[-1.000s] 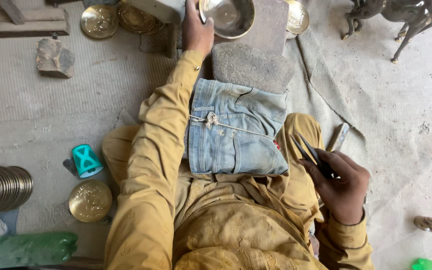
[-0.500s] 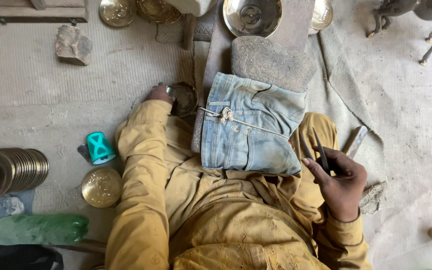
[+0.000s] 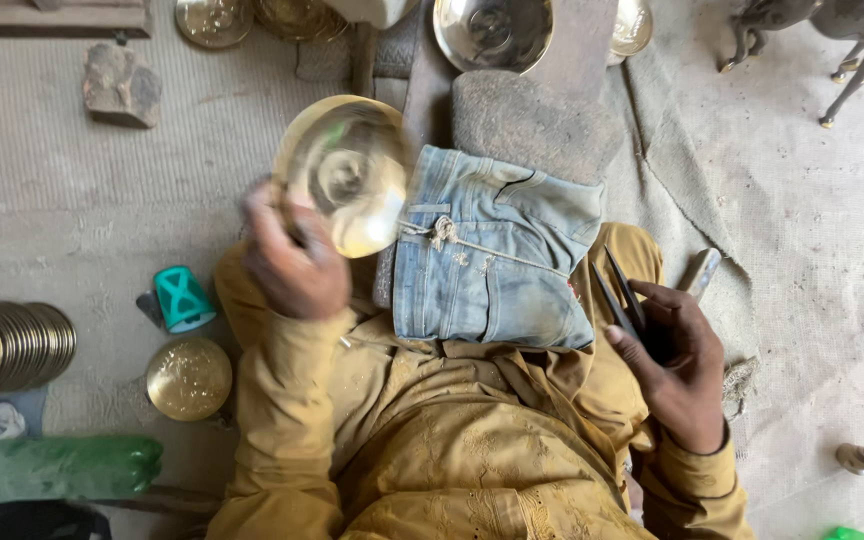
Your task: The person sits cross-legged on the floor with a brass bowl on a cloth pad on their lap and engraves decorative patterns into its surface, using a hand engraving tool with a hammer. They reposition and rotate the bowl between passes and continue cutting lines into the design.
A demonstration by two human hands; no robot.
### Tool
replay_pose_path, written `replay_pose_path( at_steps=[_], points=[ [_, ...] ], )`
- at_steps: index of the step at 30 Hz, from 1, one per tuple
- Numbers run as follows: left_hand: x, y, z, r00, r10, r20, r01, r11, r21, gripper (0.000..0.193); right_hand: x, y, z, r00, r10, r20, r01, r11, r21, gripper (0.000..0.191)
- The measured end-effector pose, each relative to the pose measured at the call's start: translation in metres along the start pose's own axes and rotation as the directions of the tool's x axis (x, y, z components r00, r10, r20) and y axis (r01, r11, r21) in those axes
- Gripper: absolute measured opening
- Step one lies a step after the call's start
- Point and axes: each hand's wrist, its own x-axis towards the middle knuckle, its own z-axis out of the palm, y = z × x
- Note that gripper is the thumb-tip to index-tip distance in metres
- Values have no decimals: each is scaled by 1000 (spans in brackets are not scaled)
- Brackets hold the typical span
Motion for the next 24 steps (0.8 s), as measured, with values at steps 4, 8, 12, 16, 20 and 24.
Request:
replay_pose_path(
  at_steps=[4,8,12,16,20,24],
  points=[
    [-54,37,52,926,186,328,-82,949,-306,17,13,-20,0,986,165,24,-164,986,-37,32],
    [-80,41,73,864,130,487,-46,982,-181,31,30,-42,16,977,178,117,-165,979,-116,46],
    [-80,39,74,842,138,521,22,957,-290,57,35,-64,36,990,36,136,10,948,-318,39],
    [-76,53,71,825,187,533,-56,966,-253,89,39,-74,48,983,-81,167,167,777,-607,43],
    [-84,80,58,879,214,425,-155,973,-170,92,32,-62,48,998,-16,64,46,859,-510,55],
    [-98,83,22,820,280,500,-10,880,-476,64,20,-29,48,980,106,168,-106,994,-7,45]
  ],
)
